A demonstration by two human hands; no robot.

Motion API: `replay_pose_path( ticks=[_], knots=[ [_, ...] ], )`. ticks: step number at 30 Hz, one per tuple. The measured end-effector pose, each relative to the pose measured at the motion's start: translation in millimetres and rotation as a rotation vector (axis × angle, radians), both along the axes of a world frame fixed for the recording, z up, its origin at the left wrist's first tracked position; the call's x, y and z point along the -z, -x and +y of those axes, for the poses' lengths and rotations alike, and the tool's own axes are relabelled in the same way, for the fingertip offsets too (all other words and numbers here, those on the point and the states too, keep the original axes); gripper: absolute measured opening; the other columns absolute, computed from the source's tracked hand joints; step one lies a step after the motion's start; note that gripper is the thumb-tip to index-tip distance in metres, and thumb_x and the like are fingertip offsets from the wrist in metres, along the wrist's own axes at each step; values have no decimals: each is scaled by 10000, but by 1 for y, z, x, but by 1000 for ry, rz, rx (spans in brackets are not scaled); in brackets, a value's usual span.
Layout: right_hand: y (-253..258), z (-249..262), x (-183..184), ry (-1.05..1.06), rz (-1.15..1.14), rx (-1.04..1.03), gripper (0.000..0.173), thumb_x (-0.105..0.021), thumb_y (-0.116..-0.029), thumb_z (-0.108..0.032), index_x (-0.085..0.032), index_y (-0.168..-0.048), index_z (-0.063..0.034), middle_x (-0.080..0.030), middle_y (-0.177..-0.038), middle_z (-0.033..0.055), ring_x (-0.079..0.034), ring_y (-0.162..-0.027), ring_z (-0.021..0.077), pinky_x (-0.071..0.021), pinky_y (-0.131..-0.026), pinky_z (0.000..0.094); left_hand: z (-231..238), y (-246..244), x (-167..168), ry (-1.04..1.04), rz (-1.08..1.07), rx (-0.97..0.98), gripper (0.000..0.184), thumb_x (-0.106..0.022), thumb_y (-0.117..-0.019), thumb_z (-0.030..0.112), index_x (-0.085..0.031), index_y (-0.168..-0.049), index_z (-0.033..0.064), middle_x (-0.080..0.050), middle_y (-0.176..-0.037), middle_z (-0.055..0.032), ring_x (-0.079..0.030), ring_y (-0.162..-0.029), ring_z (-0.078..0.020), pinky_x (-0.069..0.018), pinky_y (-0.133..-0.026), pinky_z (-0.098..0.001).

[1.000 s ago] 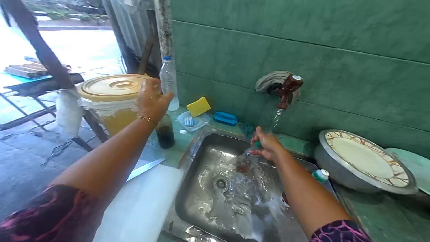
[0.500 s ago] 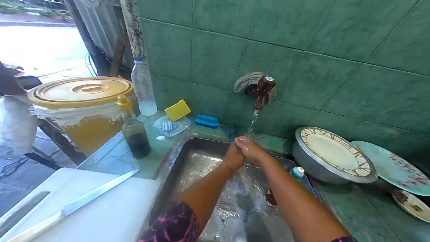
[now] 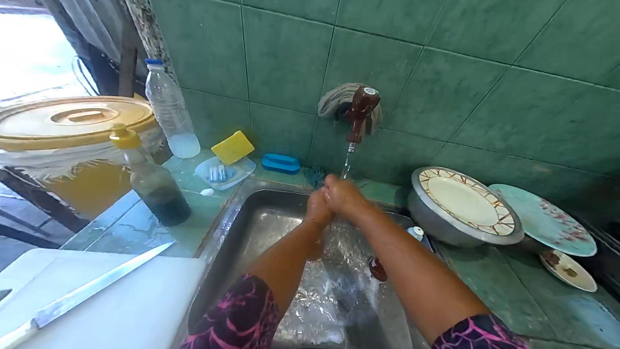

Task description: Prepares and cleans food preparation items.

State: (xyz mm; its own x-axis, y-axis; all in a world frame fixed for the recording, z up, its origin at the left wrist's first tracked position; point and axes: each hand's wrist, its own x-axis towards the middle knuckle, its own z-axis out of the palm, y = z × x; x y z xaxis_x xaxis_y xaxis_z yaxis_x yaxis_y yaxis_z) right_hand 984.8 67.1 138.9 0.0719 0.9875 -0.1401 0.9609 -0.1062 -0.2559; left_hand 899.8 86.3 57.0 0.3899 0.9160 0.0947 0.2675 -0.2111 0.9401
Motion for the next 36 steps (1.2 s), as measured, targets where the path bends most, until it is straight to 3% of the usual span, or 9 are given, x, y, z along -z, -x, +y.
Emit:
replay_pose_path(
  ticks=[6,9,14,17,20,26,29,32,36],
  knots=[
    [-13,3,5,-59,45,-146,229,-486,-1078,-156,-578,-1201,14,-679,-992,239,-691,-970,414,-550,-843,581,7,-2,-2,225,-305,44,91,-578,-972,-25,-594,-908,38,-569,-711,-15,-535,-587,-78,-488,-576,-268],
    [-21,12,3,-27,89,-181,227,-556,-1060,-159,-570,-1182,33,-671,-989,246,-684,-964,416,-547,-844,591,11,-3,-1,176,-258,37,49,-643,-930,-35,-648,-966,-3,-622,-782,-77,-574,-634,-135,-513,-622,-322],
    [-43,23,-12,-78,282,-21,370,-488,-1095,-236,-662,-1224,64,-677,-1182,270,-647,-1146,397,-477,-1026,587,20,-3,3,171,-206,133,371,-697,-932,29,-574,-1281,2,-646,-1057,-185,-643,-858,-250,-555,-790,-434],
    [-33,21,-22,-72,544,159,226,-591,-1034,-97,-655,-1220,13,-690,-1043,171,-691,-853,227,-583,-806,407,22,-5,2,171,-208,127,360,-684,-958,48,-556,-1291,-2,-641,-1099,-197,-644,-922,-269,-543,-837,-453],
    [-22,18,-31,16,639,136,239,-619,-992,2,-647,-1228,29,-687,-1062,166,-704,-796,183,-609,-769,338,18,-7,-4,196,-225,118,400,-650,-945,-22,-550,-1332,3,-651,-1164,-176,-662,-999,-240,-558,-896,-426],
    [-23,15,-38,-93,525,114,215,-602,-1051,-180,-700,-1136,-9,-703,-900,103,-669,-664,140,-589,-660,315,13,-2,-9,264,-324,157,383,-662,-985,115,-556,-1337,7,-640,-1129,-143,-620,-971,-192,-526,-877,-378],
    [-18,13,-46,-143,591,109,203,-578,-1058,-152,-691,-1163,-20,-696,-986,109,-678,-751,142,-586,-716,317,9,-8,-11,360,-439,146,249,-474,-1079,232,-598,-1158,30,-585,-848,-30,-552,-718,-99,-480,-669,-270],
    [-17,12,-44,-167,523,49,229,-593,-1047,-172,-710,-1174,-23,-707,-1110,150,-672,-1020,240,-525,-931,470,8,-11,-13,414,-519,105,424,-323,-1124,342,-603,-960,68,-575,-733,6,-530,-617,-78,-462,-592,-237],
    [-20,5,-32,-66,518,19,332,-535,-1083,-247,-659,-1245,15,-674,-1179,190,-640,-1104,284,-491,-986,501,7,-13,-9,308,-555,-8,397,-343,-1085,169,-586,-789,63,-543,-640,15,-515,-565,-78,-471,-577,-261]
  ],
)
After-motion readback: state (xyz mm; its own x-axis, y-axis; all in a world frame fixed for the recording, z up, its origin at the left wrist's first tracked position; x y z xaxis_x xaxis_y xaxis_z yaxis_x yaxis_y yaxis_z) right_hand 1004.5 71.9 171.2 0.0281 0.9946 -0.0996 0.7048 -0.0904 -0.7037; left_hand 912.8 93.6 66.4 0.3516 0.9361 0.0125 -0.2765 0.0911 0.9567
